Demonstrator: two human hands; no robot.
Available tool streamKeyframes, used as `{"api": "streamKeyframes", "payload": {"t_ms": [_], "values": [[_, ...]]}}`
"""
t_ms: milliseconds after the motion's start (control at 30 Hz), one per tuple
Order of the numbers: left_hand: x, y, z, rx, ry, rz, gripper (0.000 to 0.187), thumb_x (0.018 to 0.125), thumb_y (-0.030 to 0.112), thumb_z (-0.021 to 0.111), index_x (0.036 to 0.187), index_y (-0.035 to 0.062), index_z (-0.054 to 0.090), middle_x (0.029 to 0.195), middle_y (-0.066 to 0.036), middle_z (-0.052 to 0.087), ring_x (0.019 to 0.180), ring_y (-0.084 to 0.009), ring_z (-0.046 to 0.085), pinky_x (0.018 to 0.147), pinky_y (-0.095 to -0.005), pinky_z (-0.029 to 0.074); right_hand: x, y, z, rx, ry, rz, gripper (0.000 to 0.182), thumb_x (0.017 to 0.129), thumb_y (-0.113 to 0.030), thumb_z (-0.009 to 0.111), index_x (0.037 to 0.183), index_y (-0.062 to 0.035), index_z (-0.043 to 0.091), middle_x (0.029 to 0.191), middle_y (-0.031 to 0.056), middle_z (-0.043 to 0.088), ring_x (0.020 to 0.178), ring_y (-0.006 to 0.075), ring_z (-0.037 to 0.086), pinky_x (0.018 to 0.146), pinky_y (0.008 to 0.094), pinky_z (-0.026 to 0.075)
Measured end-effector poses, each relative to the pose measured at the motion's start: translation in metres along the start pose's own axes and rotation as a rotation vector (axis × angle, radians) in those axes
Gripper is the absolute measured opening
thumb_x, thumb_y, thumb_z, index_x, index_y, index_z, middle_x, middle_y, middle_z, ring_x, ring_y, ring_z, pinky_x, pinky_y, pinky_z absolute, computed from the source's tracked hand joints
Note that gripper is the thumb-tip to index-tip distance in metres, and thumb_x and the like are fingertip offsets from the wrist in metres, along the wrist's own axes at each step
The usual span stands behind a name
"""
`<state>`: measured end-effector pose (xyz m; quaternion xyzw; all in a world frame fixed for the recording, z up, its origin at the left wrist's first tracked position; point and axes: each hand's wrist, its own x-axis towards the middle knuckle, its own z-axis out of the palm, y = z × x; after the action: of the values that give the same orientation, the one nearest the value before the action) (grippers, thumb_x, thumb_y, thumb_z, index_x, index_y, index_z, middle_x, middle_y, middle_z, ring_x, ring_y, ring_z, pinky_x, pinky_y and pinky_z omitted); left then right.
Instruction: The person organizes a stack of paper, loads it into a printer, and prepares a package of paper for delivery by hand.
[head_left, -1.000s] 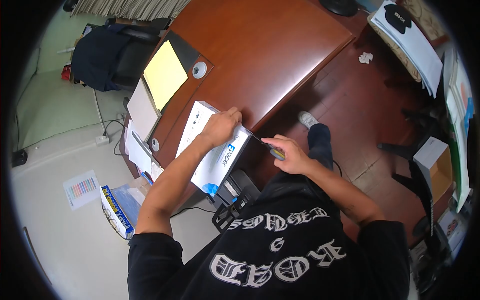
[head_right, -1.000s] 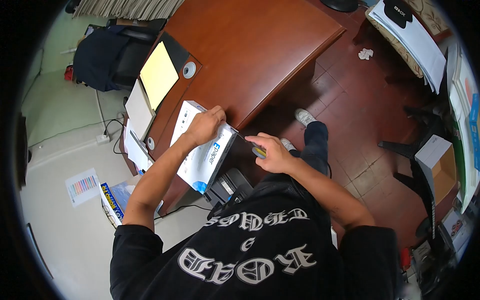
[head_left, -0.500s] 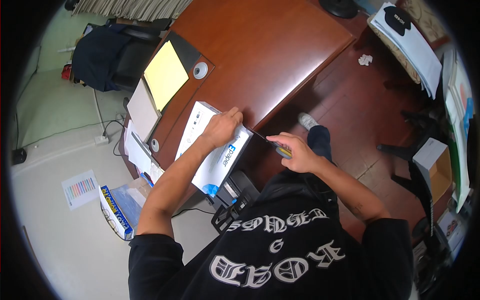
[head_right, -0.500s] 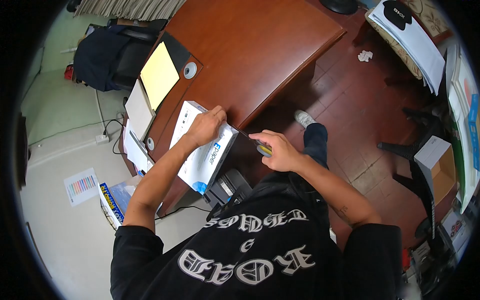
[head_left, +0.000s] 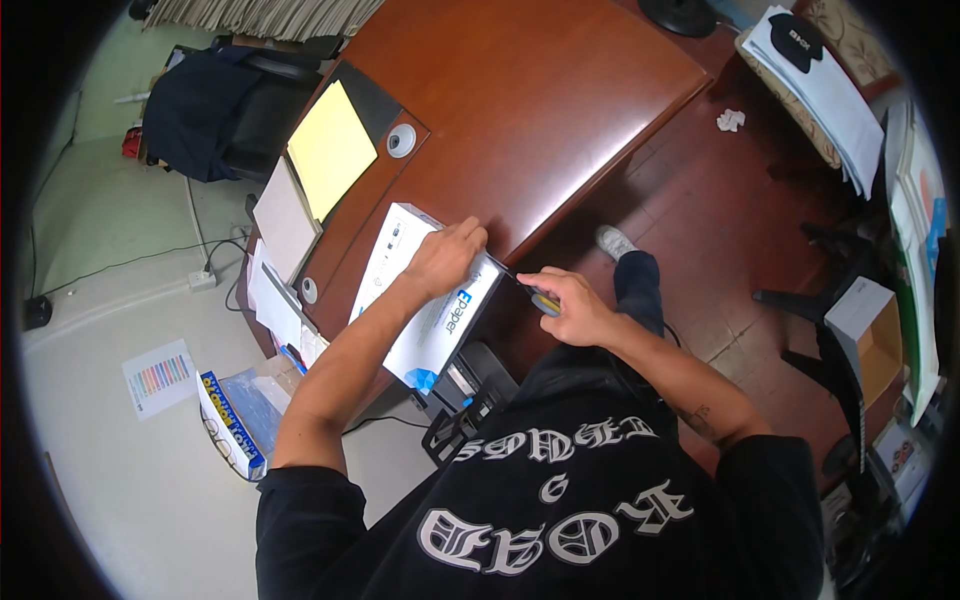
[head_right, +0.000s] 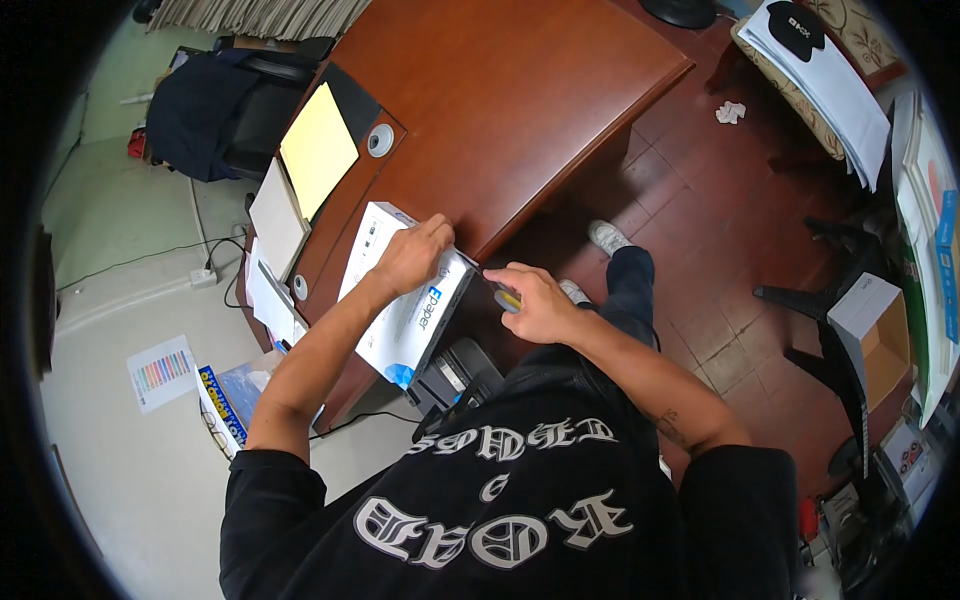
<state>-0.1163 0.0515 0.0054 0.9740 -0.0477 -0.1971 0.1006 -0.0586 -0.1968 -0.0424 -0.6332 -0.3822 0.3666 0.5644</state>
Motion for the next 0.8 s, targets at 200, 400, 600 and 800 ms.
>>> {"api": "streamKeyframes", "payload": {"t_ms": [200, 400, 600, 800], "values": [[-0.004, -0.004, 0.007, 0.012, 0.073, 0.056, 0.021, 0.076, 0.002, 0.06, 0.094, 0.006, 0.051, 0.097, -0.01, 0.053, 0.089, -0.0302, 0.061, 0.08, -0.0397, 0.051, 0.017, 0.011, 0.011, -0.057, 0.022, -0.055, 0.056, 0.064, 0.002, 0.066, 0.119, 0.0009, 0.057, 0.099, 0.0181, 0.06, 0.089, 0.0364, 0.061, 0.079, 0.039, 0.05], [-0.017, 0.019, 0.009, -0.046, 0.428, -0.256, 0.036, 0.083, 0.017, 0.065, 0.114, 0.0052, 0.051, 0.125, -0.019, 0.046, 0.123, -0.041, 0.042, 0.106, -0.0546, 0.03, 0.034, 0.014, 0.006, -0.113, -0.031, -0.073, 0.056, 0.064, 0.001, 0.066, 0.119, -0.0027, 0.057, 0.107, 0.0188, 0.06, 0.095, 0.0388, 0.06, 0.084, 0.0415, 0.05], [-0.021, 0.047, 0.069, -0.221, 0.493, -0.87, 0.096, 0.087, 0.049, 0.058, 0.146, -0.0112, 0.013, 0.154, -0.033, 0.005, 0.144, -0.0498, -0.001, 0.113, -0.0617, 0.001, 0.056, 0.031, -0.003, 0.276, -0.247, 0.214, 0.061, 0.062, 0.01, 0.058, 0.123, -0.0021, 0.056, 0.089, 0.0098, 0.06, 0.073, 0.0184, 0.058, 0.063, 0.0282, 0.048], [-0.025, 0.055, 0.062, -0.169, 0.465, -0.842, 0.098, 0.086, 0.049, 0.057, 0.147, -0.0117, 0.011, 0.155, -0.032, 0.005, 0.144, -0.0498, -0.001, 0.113, -0.0611, 0.001, 0.08, 0.04, -0.029, 0.436, -0.334, 0.247, 0.051, 0.07, 0.006, 0.056, 0.12, -0.0023, 0.055, 0.087, 0.0082, 0.06, 0.072, 0.0169, 0.059, 0.063, 0.0261, 0.047]]}}
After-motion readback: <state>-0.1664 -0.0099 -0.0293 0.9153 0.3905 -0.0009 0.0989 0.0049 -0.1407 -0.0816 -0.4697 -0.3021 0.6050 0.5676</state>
